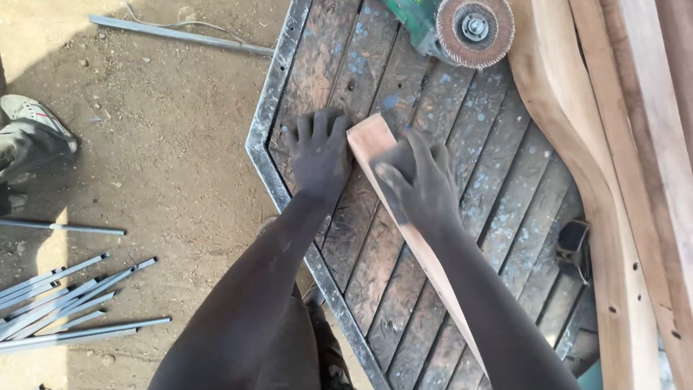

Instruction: Sanding a long wooden plank manually with sandpaper on a workshop table

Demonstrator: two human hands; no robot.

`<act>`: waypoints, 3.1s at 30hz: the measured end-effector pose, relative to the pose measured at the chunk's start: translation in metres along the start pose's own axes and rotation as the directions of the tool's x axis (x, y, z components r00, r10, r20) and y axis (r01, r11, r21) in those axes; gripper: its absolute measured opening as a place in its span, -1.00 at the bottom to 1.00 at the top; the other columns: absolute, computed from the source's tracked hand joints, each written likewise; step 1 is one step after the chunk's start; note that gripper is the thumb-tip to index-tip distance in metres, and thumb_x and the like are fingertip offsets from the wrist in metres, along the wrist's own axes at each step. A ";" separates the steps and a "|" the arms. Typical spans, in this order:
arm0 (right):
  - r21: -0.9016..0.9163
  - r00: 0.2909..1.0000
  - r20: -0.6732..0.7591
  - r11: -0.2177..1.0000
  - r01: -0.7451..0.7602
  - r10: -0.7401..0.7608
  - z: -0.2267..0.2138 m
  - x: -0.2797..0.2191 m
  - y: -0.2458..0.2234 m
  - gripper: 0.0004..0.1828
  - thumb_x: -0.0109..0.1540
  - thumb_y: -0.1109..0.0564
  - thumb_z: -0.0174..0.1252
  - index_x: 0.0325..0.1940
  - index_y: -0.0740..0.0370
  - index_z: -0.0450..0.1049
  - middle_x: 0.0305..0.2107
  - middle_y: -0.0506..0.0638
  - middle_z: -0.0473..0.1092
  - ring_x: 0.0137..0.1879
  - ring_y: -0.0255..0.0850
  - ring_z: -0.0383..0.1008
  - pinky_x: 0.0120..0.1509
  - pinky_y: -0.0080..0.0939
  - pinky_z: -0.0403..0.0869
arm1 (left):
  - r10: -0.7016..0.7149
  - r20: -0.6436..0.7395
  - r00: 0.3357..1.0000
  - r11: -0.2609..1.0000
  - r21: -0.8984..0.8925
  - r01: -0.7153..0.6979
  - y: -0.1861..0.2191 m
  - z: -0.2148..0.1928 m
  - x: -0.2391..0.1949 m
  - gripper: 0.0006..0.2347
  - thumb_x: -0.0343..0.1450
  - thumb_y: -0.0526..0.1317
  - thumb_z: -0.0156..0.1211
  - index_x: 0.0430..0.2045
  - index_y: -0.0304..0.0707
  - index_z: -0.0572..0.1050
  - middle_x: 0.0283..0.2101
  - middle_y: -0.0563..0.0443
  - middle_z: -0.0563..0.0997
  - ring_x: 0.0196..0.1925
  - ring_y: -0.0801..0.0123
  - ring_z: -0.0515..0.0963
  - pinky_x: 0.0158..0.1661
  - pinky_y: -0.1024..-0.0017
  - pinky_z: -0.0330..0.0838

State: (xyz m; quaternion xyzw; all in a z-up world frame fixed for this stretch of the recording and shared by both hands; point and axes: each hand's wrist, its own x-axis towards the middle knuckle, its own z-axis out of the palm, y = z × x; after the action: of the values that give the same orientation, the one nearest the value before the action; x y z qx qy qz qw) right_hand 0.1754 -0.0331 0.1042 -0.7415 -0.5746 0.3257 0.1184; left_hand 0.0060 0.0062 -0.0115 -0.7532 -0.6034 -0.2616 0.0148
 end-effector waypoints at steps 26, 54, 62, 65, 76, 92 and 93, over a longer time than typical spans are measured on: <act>-0.077 0.941 -0.050 0.938 -0.337 0.334 -0.019 -0.138 0.127 -0.18 0.10 -0.26 0.32 0.45 -0.24 0.31 -0.13 0.23 0.34 0.12 0.33 0.40 0.30 0.26 0.32 | 0.036 0.007 0.999 0.999 -0.019 -0.035 0.003 -0.001 -0.004 -0.83 0.29 -0.21 0.20 -0.29 -0.12 0.47 -0.15 -0.10 0.38 0.03 -0.08 0.38 -0.08 0.05 0.26; -0.125 0.999 0.005 0.991 0.049 -0.049 0.008 -0.020 0.025 -0.20 0.21 -0.32 0.25 0.50 -0.25 0.19 -0.04 0.20 0.26 0.19 0.38 0.35 0.30 0.37 0.26 | 0.037 0.057 0.998 0.999 -0.020 -0.036 0.000 0.001 -0.005 -0.86 0.38 -0.23 0.10 -0.22 -0.04 0.39 -0.05 0.00 0.35 0.11 0.05 0.29 -0.02 0.10 0.16; -0.134 0.919 -0.026 0.909 -0.394 0.394 -0.019 -0.161 0.116 -0.18 0.15 -0.30 0.28 0.48 -0.30 0.22 -0.04 0.21 0.30 0.25 0.31 0.34 0.40 0.29 0.24 | 0.022 0.089 0.996 0.999 -0.030 -0.019 0.002 0.001 -0.007 -0.84 0.38 -0.19 0.09 -0.19 -0.05 0.41 -0.06 -0.01 0.36 0.12 0.03 0.28 -0.02 0.07 0.22; -0.139 0.942 -0.036 0.931 -0.337 0.335 -0.010 -0.109 0.091 -0.21 0.19 -0.35 0.20 0.47 -0.24 0.23 0.01 0.25 0.28 0.28 0.32 0.31 0.42 0.30 0.21 | 0.021 0.080 0.997 1.000 0.005 -0.021 -0.004 0.008 -0.002 -0.84 0.38 -0.18 0.08 -0.20 -0.05 0.42 -0.07 -0.01 0.37 0.10 0.03 0.29 -0.02 0.09 0.22; -0.004 0.999 0.034 0.999 0.033 -0.033 -0.003 -0.040 0.042 -0.20 0.23 -0.45 0.13 0.52 -0.38 0.10 0.18 0.27 0.23 0.35 0.40 0.27 0.32 0.40 0.31 | 0.015 0.119 0.993 0.998 -0.066 -0.008 -0.001 0.001 -0.007 -0.85 0.44 -0.14 0.01 -0.18 -0.09 0.42 -0.08 -0.02 0.38 0.14 0.03 0.28 0.03 0.03 0.25; -0.368 0.953 -0.232 0.925 0.098 -0.194 0.009 -0.141 0.159 -0.25 0.30 -0.42 -0.16 0.48 -0.07 0.26 -0.12 0.15 0.25 0.02 0.29 0.42 0.01 0.19 0.43 | 0.090 0.003 0.996 0.995 0.040 -0.090 -0.006 0.017 -0.008 -0.87 0.39 -0.24 0.13 -0.24 -0.08 0.37 -0.05 -0.01 0.38 0.10 0.02 0.29 -0.03 0.01 0.19; -0.387 0.943 -0.245 0.914 0.120 -0.227 0.012 -0.129 0.154 -0.27 0.30 -0.40 -0.14 0.46 -0.07 0.27 -0.12 0.17 0.26 -0.03 0.31 0.43 -0.03 0.20 0.44 | 0.082 0.008 0.997 0.996 0.034 -0.082 -0.006 0.018 -0.007 -0.88 0.40 -0.25 0.10 -0.23 -0.07 0.37 -0.05 -0.01 0.38 0.11 0.03 0.29 -0.04 0.05 0.19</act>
State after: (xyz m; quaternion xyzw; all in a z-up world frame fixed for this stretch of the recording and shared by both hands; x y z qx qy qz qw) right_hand 0.2708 -0.2030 0.0549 -0.7349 -0.6663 0.0907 0.0878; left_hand 0.0062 0.0077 -0.0311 -0.7777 -0.5766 -0.2478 0.0363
